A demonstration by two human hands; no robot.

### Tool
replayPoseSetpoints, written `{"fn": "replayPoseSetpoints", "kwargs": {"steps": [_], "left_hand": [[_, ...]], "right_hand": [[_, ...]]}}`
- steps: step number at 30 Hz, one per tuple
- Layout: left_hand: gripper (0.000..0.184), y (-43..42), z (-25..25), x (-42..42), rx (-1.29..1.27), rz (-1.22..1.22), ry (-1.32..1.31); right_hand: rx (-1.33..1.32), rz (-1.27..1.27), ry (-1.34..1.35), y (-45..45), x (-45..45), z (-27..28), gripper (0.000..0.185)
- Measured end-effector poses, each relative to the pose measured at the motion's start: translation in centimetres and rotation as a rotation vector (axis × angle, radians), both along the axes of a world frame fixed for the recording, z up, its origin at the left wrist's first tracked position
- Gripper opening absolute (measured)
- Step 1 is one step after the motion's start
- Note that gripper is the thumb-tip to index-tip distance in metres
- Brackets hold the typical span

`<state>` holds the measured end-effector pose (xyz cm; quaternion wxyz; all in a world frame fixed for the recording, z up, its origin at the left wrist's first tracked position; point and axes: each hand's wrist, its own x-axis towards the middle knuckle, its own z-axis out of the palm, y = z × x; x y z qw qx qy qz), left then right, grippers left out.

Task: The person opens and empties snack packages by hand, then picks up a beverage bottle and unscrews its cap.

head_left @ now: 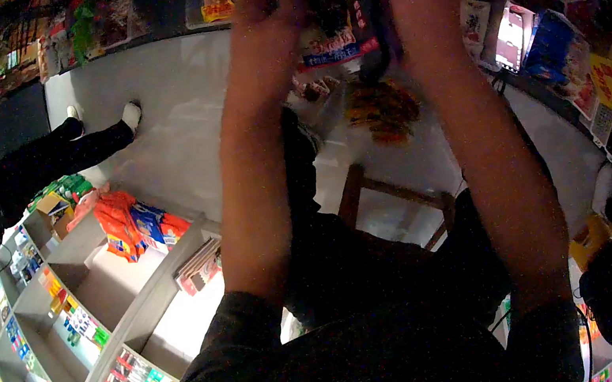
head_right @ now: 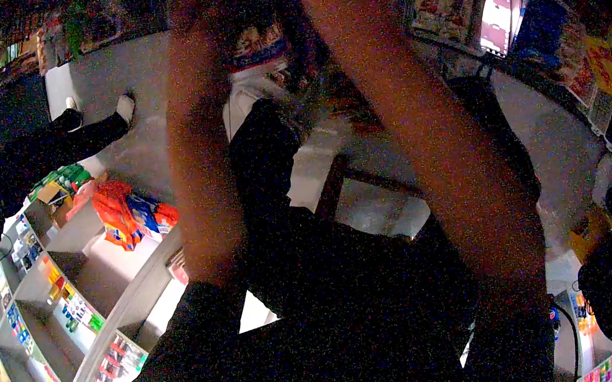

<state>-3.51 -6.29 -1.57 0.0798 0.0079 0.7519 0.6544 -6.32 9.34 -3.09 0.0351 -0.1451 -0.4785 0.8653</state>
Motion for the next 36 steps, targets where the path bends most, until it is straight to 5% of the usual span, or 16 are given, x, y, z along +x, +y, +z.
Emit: {"fn": "replayPoseSetpoints", "kwargs": {"steps": [4, 9, 14, 17, 19, 21, 23, 28, 30, 32, 36], "left_hand": [[0.052, 5.0, 1.5, 2.0, 0.376, 0.220, -0.493], [0.054, 4.7, -2.5, 2.1, 0.738, 0.242, -0.345], [0.059, 2.6, -4.5, 1.5, 0.979, 0.221, -0.214], [0.065, 5.3, -1.7, 2.1, 0.762, -0.062, -0.036], [0.065, 7.8, 1.8, 3.2, 0.523, 0.082, -0.072], [0.071, 9.5, -2.2, 4.4, 0.309, 0.068, 0.162], [0.073, 9.9, -2.9, 4.6, 0.302, 0.101, 0.196], [0.064, 9.2, 1.6, 2.9, 0.789, 0.316, -0.198], [0.065, 2.9, -6.5, -1.7, 1.073, -0.280, 0.093], [0.064, 3.3, -2.9, 0.9, 1.204, 0.255, -0.267], [0.074, 6.7, -1.4, 3.2, 0.692, 0.097, 0.007]], "right_hand": [[0.232, -0.024, 0.273, -0.9, 0.8, -1.2, 0.025], [0.685, -0.063, 0.335, -1.9, 3.4, 1.0, 0.028], [0.441, -0.112, 0.282, -3.1, 4.0, 0.3, 0.028], [0.464, -0.211, 0.314, -2.7, 2.2, -1.3, 0.028], [0.549, -0.265, 0.307, -1.3, 0.8, -1.6, 0.028], [0.602, -0.295, 0.283, 0.1, -0.4, -1.6, 0.027], [0.587, -0.201, 0.177, 1.7, 0.3, 0.8, 0.025], [0.707, -0.025, 0.157, 0.2, 2.5, 1.9, 0.028], [0.629, -0.070, 0.196, -2.0, 3.7, 1.4, 0.030], [0.620, -0.089, 0.300, -2.9, 4.0, -0.5, 0.032], [0.597, -0.269, 0.309, -2.4, 2.3, -1.2, 0.033]]}}
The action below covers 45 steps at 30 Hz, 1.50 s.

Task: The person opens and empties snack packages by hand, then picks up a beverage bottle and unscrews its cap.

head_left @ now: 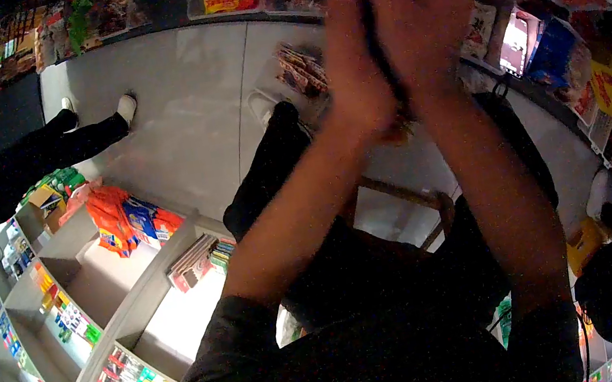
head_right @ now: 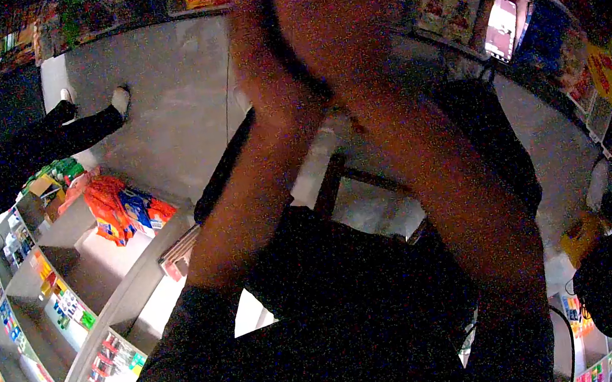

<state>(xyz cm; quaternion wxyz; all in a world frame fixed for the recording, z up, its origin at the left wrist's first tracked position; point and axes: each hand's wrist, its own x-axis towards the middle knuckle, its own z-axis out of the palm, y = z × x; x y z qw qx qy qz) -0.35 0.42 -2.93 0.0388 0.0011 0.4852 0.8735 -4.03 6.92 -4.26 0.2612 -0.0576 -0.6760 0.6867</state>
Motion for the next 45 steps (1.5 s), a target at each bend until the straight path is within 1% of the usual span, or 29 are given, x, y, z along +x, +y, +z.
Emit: {"fn": "replayPoseSetpoints", "kwargs": {"steps": [1, 2, 3, 4, 5, 7, 9, 10, 12, 13, 14, 15, 18, 20, 22, 23, 24, 25, 27, 29, 31, 33, 35, 37, 39, 41, 45], "left_hand": [[0.075, 1.2, 1.7, 1.2, -0.197, 0.073, 0.043], [0.075, 2.3, 3.0, 1.9, -0.278, 0.092, 0.067], [0.070, 3.0, 0.5, 2.1, -0.213, 0.085, 0.098], [0.065, 3.7, -0.6, 1.8, -0.147, 0.076, 0.129], [0.064, 3.5, -1.6, 1.8, -0.077, 0.073, 0.079], [0.063, 2.4, 0.6, 0.3, 0.061, 0.071, -0.020], [0.064, 1.0, 3.0, -1.1, 0.195, 0.072, -0.119], [0.064, 0.6, 3.4, -1.5, 0.262, 0.072, -0.167], [0.068, -0.2, 3.1, -1.8, 0.059, 0.012, -0.115], [0.070, -0.5, 2.7, -1.8, -0.043, -0.017, -0.089], [0.083, 0.5, 0.3, -0.8, 0.034, 0.012, -0.070], [0.085, 1.0, -0.8, -0.1, -0.165, 0.036, 0.006], [0.094, 1.6, -2.5, 1.3, -0.765, 0.110, 0.233], [0.088, 1.3, -2.5, 0.6, -0.445, 0.139, 0.144], [0.083, 0.5, -2.5, -0.5, -0.130, 0.169, 0.048], [0.080, 0.2, -2.4, -1.0, 0.029, 0.183, -0.001], [0.077, -0.1, -2.1, -1.3, 0.187, 0.198, -0.049], [0.077, -0.3, -1.8, -1.3, 0.158, 0.182, -0.052], [0.077, -0.5, -1.3, -1.1, 0.069, 0.148, -0.031], [0.078, 0.6, -0.8, -0.2, -0.076, 0.129, 0.040], [0.080, 1.5, -0.7, 0.5, -0.200, 0.135, 0.093], [0.082, 1.5, -0.9, 0.7, -0.202, 0.146, 0.090], [0.084, 0.2, -0.8, -0.1, -0.081, 0.163, 0.048], [0.086, -1.7, -0.7, -0.9, 0.012, 0.157, 0.031], [0.087, -2.9, -1.0, -1.0, 0.004, 0.111, 0.071], [0.087, -2.5, -1.4, -0.7, -0.041, 0.050, 0.177], [0.091, 0.7, -0.9, -0.9, -0.227, 0.040, 0.465]], "right_hand": [[-0.078, 0.027, -0.074, 0.8, -0.5, 0.6, 0.033], [-0.156, 0.053, -0.149, 1.9, -0.9, 1.5, 0.034], [-0.234, 0.078, -0.225, 2.7, -1.0, 1.9, 0.034], [-0.263, 0.094, -0.225, 2.9, -1.1, 1.6, 0.034], [-0.290, 0.108, -0.225, 3.1, -1.3, 1.1, 0.034], [-0.183, 0.118, -0.359, 2.9, -0.9, 1.9, 0.033], [0.087, 0.108, -0.622, 2.2, 0.6, 3.6, 0.032], [0.039, 0.159, -0.562, 1.9, 0.7, 3.5, 0.033], [-0.060, 0.264, -0.444, 1.1, 1.6, 2.6, 0.033], [-0.006, 0.161, -0.380, 0.9, 1.7, 1.7, 0.034], [0.049, 0.054, -0.313, 0.8, 1.0, 0.3, 0.034], [0.105, -0.053, -0.246, 0.9, 0.3, -1.0, 0.035], [-0.206, 0.111, -0.419, 4.6, -2.4, -5.4, 0.029], [0.641, 0.138, -0.115, 6.2, -2.3, -9.4, 0.032], [0.873, -0.009, -0.114, 4.1, -1.7, -8.0, 0.032], [0.680, -0.163, -0.274, -0.3, -1.0, -3.4, 0.032], [0.559, -0.182, -0.344, -1.3, -0.7, -2.5, 0.031], [0.437, -0.209, -0.408, -2.2, -0.3, -1.6, 0.031], [0.346, -0.005, -0.364, 0.1, 0.6, -4.2, 0.030], [0.156, 0.186, -0.378, 2.9, -0.7, -3.8, 0.031], [-0.037, 0.219, -0.392, 3.3, -1.3, -3.8, 0.032], [-0.233, 0.095, -0.419, 2.0, -0.8, -4.6, 0.033], [-0.010, 0.093, -0.394, 0.3, 0.4, -2.9, 0.032], [0.147, 0.090, -0.343, -0.6, 1.2, -2.3, 0.032], [0.237, 0.092, -0.268, -1.0, 1.9, -2.4, 0.032], [0.210, 0.036, -0.232, -0.4, 1.1, -1.9, 0.031], [0.036, 0.064, -0.309, 1.7, -0.6, -2.8, 0.029]]}}
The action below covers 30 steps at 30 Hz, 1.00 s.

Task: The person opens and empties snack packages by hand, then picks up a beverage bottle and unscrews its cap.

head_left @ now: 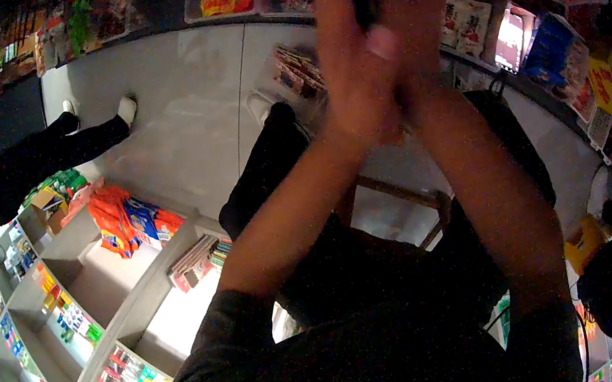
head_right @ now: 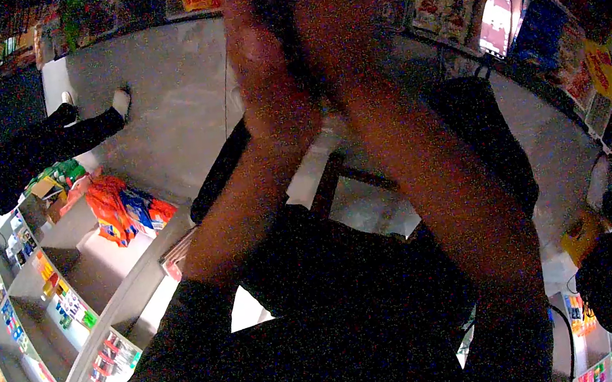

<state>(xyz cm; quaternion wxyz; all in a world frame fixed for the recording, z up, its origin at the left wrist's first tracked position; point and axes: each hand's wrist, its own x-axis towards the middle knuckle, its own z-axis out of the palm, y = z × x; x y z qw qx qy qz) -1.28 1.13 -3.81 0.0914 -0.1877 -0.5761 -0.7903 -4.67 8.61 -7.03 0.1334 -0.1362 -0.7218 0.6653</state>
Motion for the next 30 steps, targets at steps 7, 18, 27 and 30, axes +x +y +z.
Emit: {"fn": "replayPoseSetpoints", "kwargs": {"steps": [7, 18, 27, 30], "left_hand": [[0.093, -1.3, 2.1, -0.4, 0.130, 0.014, -0.182], [0.093, 1.5, 4.4, 2.3, -0.359, 0.023, 0.198], [0.079, 0.5, 0.5, -0.3, -0.156, 0.004, -0.071], [0.081, 0.2, 2.2, -1.4, 0.012, -0.016, -0.194]], "right_hand": [[0.091, 0.062, -0.026, -2.3, 2.4, 0.4, 0.027], [-0.127, -0.052, -0.025, 4.4, -2.3, 2.8, 0.025], [-0.172, 0.023, -0.058, 0.6, -0.8, 2.4, 0.024], [-0.253, 0.109, -0.103, -2.0, 1.3, 1.8, 0.024]]}}
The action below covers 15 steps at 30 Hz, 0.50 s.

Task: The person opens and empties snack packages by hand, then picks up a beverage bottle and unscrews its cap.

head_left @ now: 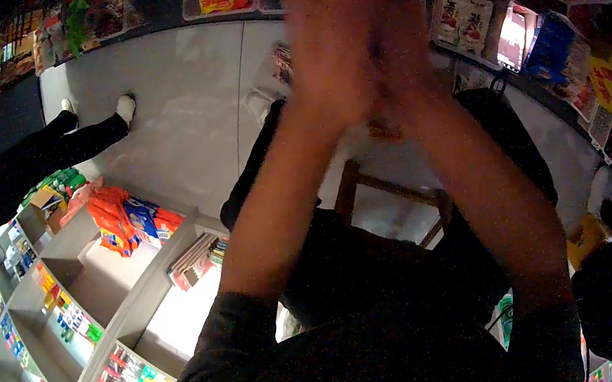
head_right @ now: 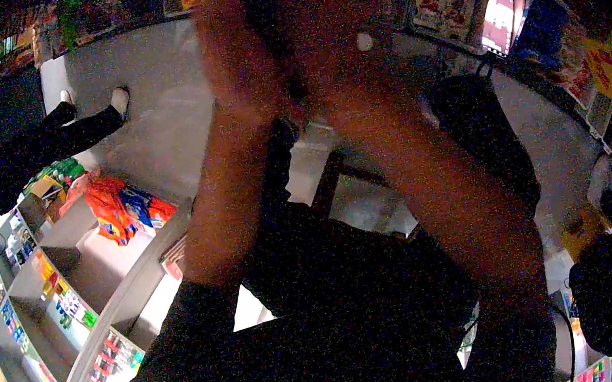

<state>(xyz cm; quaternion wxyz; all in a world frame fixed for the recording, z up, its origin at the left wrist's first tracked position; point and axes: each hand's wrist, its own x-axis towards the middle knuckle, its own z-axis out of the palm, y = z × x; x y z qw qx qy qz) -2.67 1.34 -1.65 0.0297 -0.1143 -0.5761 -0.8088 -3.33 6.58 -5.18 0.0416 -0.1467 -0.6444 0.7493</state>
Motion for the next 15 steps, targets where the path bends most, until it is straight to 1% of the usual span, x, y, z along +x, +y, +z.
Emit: {"fn": "replayPoseSetpoints", "kwargs": {"steps": [1, 3, 4, 6, 7, 9, 11, 13, 15], "left_hand": [[0.083, -1.3, 1.2, -0.4, -0.108, 0.041, 0.014], [0.085, -2.8, 2.5, -0.6, -0.234, 0.018, 0.020], [0.085, -3.2, 2.8, -0.6, -0.251, -0.049, 0.014], [0.087, -3.3, 3.0, -0.3, -0.520, -0.107, 0.089], [0.088, -3.1, 2.9, 0.1, -0.773, -0.099, 0.169], [0.089, -2.4, 1.0, 0.7, -0.997, -0.126, 0.291], [0.091, -1.2, -1.9, 1.1, -0.933, -0.189, 0.340], [0.092, -0.2, -1.7, 2.0, -0.859, -0.229, 0.325], [0.090, 1.4, -1.0, 3.1, -0.846, -0.084, 0.313]], "right_hand": [[-0.061, 0.032, -0.009, -0.6, 0.7, -0.2, 0.024], [-0.164, 0.066, -0.012, -1.1, 1.6, -0.4, 0.023], [-0.115, 0.047, 0.000, -0.8, 1.4, -0.6, 0.024], [0.013, -0.044, 0.035, 0.2, 0.6, -0.7, 0.025], [0.054, -0.088, 0.036, 1.1, -0.1, -0.6, 0.026], [0.080, -0.143, 0.029, 3.2, -1.6, -0.1, 0.027], [0.071, -0.147, 0.030, 4.8, -2.7, 0.8, 0.028], [0.086, -0.142, 0.035, 5.6, -3.2, 1.2, 0.029], [0.118, -0.131, 0.029, 5.1, -3.0, 1.3, 0.031]]}}
